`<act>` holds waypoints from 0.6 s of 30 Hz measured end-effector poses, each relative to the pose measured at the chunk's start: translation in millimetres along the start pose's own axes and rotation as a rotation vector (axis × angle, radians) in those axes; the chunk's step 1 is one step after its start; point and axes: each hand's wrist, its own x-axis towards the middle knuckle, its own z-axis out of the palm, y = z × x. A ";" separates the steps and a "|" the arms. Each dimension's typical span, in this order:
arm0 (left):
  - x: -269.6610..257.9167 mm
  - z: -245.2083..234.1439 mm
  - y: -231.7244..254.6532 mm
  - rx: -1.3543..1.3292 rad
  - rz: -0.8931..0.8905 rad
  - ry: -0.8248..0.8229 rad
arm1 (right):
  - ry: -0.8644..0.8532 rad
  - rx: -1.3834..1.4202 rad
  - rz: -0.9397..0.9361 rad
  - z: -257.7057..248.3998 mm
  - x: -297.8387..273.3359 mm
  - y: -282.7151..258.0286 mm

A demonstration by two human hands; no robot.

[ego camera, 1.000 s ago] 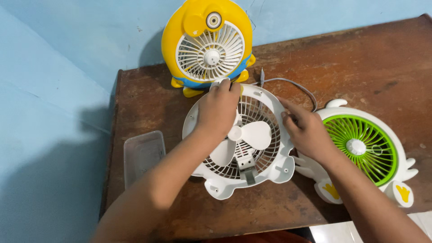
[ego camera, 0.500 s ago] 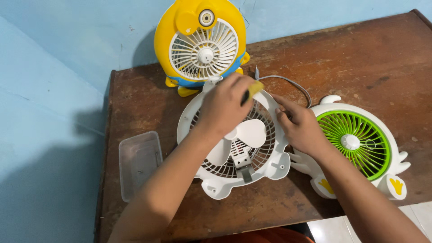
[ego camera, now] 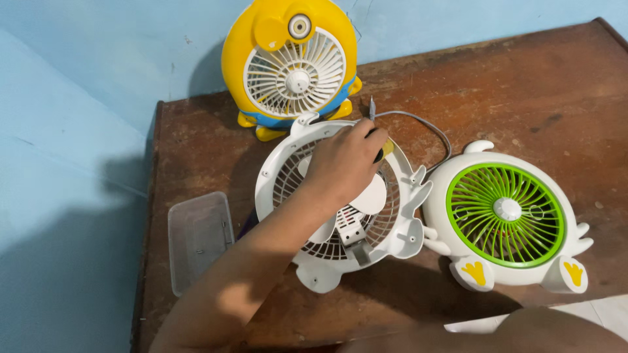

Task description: The person assembles a small electric fan by screwing the base, attaching the green front grille, wiping the white rear grille with a yellow cloth, and then joining the two halves together. The person uses a screwdriver and a cloth during the process.

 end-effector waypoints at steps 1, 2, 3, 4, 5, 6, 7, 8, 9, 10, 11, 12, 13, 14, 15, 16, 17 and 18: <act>-0.1 0.7 -0.2 -0.010 0.006 0.023 | -0.026 0.008 0.006 -2.9 -1.6 2.4; 0.4 2.0 -0.3 -0.021 0.015 0.045 | -0.051 0.014 0.016 -5.9 -2.9 5.9; 2.2 3.7 -0.6 -0.033 0.024 0.067 | -0.070 0.021 0.027 -8.1 -3.8 9.6; 0.6 5.6 -1.3 -0.014 0.037 0.077 | -0.081 0.031 0.032 -8.3 -3.9 13.5; -1.8 7.6 -1.1 0.004 0.051 0.087 | -0.091 0.040 0.041 -7.6 -4.0 16.1; -1.5 7.0 -3.2 0.033 0.068 0.101 | -0.099 0.045 0.038 -8.0 -1.8 18.6; -3.1 6.1 -3.5 0.023 0.042 0.084 | -0.101 0.047 0.033 -7.9 -4.1 15.4; -1.6 4.9 -2.7 0.015 0.031 0.075 | -0.088 0.036 0.024 -9.1 -7.2 10.7; 0.2 3.2 -2.4 0.008 0.020 0.065 | -0.082 0.026 0.016 -10.7 -11.1 5.0; -1.8 3.2 -1.4 0.000 0.013 0.064 | -0.063 0.020 0.015 -11.5 -16.8 -2.0; -4.1 2.7 -1.1 -0.008 0.006 0.062 | -0.049 0.013 0.013 -12.2 -22.1 -8.9; -2.9 -0.1 -2.7 -0.008 0.000 0.074 | -0.028 -0.002 0.002 -15.7 -24.2 -14.1; -1.1 -2.2 -3.2 -0.008 0.011 0.076 | 0.026 -0.022 -0.005 -18.5 -24.3 -17.4; -3.5 -3.5 -3.2 -0.010 0.007 0.072 | 0.067 -0.037 -0.010 -24.4 -16.2 -11.9; -6.7 -5.2 -4.8 -0.012 0.004 0.068 | 0.098 -0.036 -0.017 -30.8 -10.7 -8.3; -7.4 -4.5 -4.9 -0.018 -0.002 0.076 | 0.215 -0.139 0.047 -35.3 -3.4 -0.1; -7.8 -3.3 -5.1 -0.024 -0.008 0.083 | 0.326 -0.245 0.136 -39.0 5.8 12.1; -10.2 -1.1 -4.1 -0.035 -0.013 0.082 | 0.429 -0.350 0.250 -37.4 17.6 28.8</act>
